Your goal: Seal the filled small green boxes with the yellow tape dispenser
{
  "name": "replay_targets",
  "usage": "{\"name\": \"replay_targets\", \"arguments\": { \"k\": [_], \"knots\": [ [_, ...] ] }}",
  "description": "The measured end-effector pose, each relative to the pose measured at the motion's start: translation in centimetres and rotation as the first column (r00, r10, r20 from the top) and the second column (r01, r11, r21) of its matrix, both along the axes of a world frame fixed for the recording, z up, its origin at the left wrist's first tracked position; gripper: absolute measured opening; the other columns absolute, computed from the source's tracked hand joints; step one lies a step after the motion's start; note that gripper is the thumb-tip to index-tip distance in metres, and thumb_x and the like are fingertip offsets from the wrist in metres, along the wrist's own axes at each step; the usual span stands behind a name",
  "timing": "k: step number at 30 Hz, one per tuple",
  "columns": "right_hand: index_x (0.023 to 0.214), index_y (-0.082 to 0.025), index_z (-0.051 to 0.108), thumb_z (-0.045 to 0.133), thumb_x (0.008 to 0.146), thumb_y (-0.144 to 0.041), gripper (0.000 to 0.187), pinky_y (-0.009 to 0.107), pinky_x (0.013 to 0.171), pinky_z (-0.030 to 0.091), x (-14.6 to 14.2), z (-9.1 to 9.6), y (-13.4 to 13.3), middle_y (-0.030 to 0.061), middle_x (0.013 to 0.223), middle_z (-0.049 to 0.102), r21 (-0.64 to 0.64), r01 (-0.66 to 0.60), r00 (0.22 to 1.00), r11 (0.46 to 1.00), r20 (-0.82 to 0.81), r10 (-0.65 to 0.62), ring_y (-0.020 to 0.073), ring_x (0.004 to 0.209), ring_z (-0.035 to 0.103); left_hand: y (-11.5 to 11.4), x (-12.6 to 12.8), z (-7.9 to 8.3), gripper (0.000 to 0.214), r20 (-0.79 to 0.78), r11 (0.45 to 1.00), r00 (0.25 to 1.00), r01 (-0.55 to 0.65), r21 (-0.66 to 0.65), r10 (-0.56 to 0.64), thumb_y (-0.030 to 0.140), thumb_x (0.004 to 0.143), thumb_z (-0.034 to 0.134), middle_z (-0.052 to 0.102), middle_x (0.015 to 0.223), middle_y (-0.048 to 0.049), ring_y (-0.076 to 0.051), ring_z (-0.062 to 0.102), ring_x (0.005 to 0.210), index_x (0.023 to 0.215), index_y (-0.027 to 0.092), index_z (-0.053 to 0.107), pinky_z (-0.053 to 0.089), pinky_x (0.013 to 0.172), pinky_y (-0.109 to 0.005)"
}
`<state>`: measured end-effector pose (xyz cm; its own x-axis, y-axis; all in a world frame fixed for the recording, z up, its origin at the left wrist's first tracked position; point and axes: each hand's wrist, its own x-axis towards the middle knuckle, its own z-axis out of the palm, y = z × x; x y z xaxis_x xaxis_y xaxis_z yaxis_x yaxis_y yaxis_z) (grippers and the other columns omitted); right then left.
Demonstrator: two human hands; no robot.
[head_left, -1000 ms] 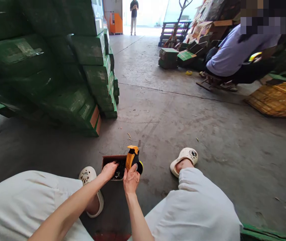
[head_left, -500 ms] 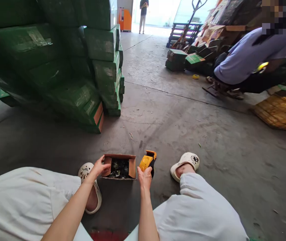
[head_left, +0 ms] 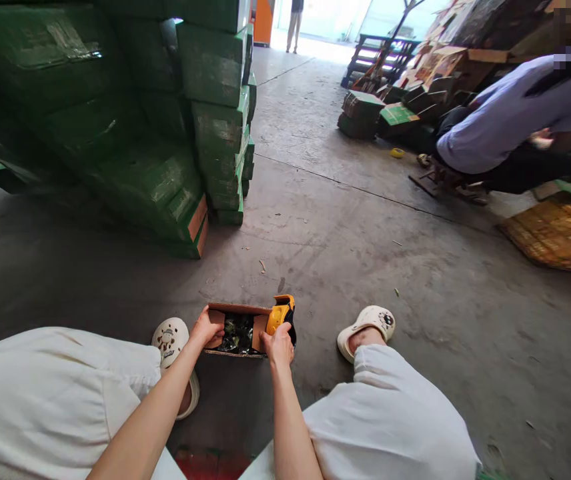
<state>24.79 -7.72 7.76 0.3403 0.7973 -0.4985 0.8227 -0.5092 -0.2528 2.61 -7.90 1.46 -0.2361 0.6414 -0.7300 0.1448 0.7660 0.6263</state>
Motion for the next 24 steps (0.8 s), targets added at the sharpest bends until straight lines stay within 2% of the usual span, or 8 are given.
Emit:
{"name": "replay_targets", "arguments": {
  "k": [4,7,9,11,14,19,21,24],
  "knots": [
    [0.127,-0.014,0.044,0.067,0.094,-0.041,0.049,0.036,0.087,0.049,-0.1,0.0,-0.4,0.0219,0.117,0.074,0.015,-0.013,1.0,1.0,0.004,0.013,0.0306,0.109,0.073,0.4,-1.3,2.6,0.077,0.178,0.998,0.981,-0.07,-0.006,0.07,0.067,0.092,0.06,0.065,0.141,-0.0112,-0.021,0.079,0.093,0.156,0.038,0.029,0.06,0.07,-0.028],
    [0.126,-0.014,0.043,0.068,0.094,-0.042,0.05,0.036,0.087,0.049,-0.1,0.2,-0.4,0.0213,0.117,0.074,0.017,-0.009,1.0,1.0,0.007,0.009,0.0298,0.109,0.073,1.5,-1.8,4.5,0.078,0.193,0.992,0.974,-0.108,-0.059,0.117,0.088,0.086,0.044,0.052,0.156,-0.0116,-0.026,0.079,0.095,0.145,0.037,0.047,0.057,0.063,-0.032],
    [0.126,-0.014,0.044,0.068,0.093,-0.043,0.049,0.036,0.088,0.05,-0.1,0.2,-0.4,0.0209,0.116,0.074,0.011,-0.006,1.0,1.0,0.008,0.006,0.0304,0.109,0.073,2.2,-1.5,5.0,0.073,0.117,0.991,0.987,-0.104,-0.079,0.113,0.084,0.085,0.051,0.057,0.151,-0.0124,-0.028,0.078,0.094,0.135,0.031,0.056,0.053,0.06,-0.031],
    [0.125,-0.015,0.044,0.068,0.094,-0.044,0.049,0.036,0.088,0.051,-0.1,0.3,-0.5,0.0207,0.116,0.075,0.008,-0.002,1.0,1.0,0.007,0.002,0.0312,0.11,0.073,2.5,-1.1,4.8,0.061,0.072,0.994,0.993,-0.09,-0.068,0.095,0.071,0.086,0.063,0.065,0.141,-0.0115,-0.027,0.078,0.094,0.128,0.027,0.06,0.053,0.062,-0.031],
    [0.125,-0.015,0.043,0.067,0.093,-0.045,0.05,0.036,0.088,0.051,0.0,0.3,-0.5,0.0206,0.117,0.074,0.004,0.005,1.0,1.0,0.002,-0.005,0.0315,0.111,0.073,2.3,-1.0,4.2,0.051,0.045,0.998,0.997,-0.067,-0.006,0.067,0.055,0.086,0.071,0.069,0.136,-0.0104,-0.027,0.074,0.107,0.125,0.024,0.063,0.056,0.075,-0.03],
    [0.125,-0.014,0.044,0.069,0.092,-0.044,0.052,0.037,0.089,0.052,0.0,0.5,-0.2,0.0205,0.121,0.074,-0.028,0.025,1.0,0.999,-0.012,-0.026,0.0324,0.114,0.072,1.3,-2.3,4.0,0.071,-0.026,0.993,1.0,-0.014,0.12,0.017,0.041,0.074,0.085,0.062,0.148,-0.0144,-0.03,0.055,0.14,0.137,0.019,0.062,0.047,0.107,-0.031],
    [0.125,-0.015,0.044,0.069,0.092,-0.044,0.051,0.037,0.089,0.052,0.1,0.5,-0.2,0.0205,0.121,0.074,-0.021,0.027,0.999,0.999,-0.02,-0.027,0.0317,0.115,0.072,0.9,-2.6,4.0,0.073,-0.032,0.993,0.999,0.002,0.114,0.002,0.041,0.076,0.083,0.058,0.152,-0.015,-0.033,0.052,0.143,0.141,0.021,0.06,0.046,0.109,-0.036],
    [0.125,-0.015,0.045,0.07,0.091,-0.044,0.051,0.038,0.089,0.052,0.1,0.3,-0.4,0.0209,0.12,0.074,0.015,0.02,0.999,1.0,-0.029,-0.019,0.0306,0.113,0.073,0.1,-2.4,3.6,0.072,-0.043,0.998,0.999,0.003,0.065,-0.001,0.048,0.079,0.078,0.058,0.153,-0.0157,-0.039,0.058,0.136,0.145,0.026,0.057,0.053,0.1,-0.049]
  ]
}}
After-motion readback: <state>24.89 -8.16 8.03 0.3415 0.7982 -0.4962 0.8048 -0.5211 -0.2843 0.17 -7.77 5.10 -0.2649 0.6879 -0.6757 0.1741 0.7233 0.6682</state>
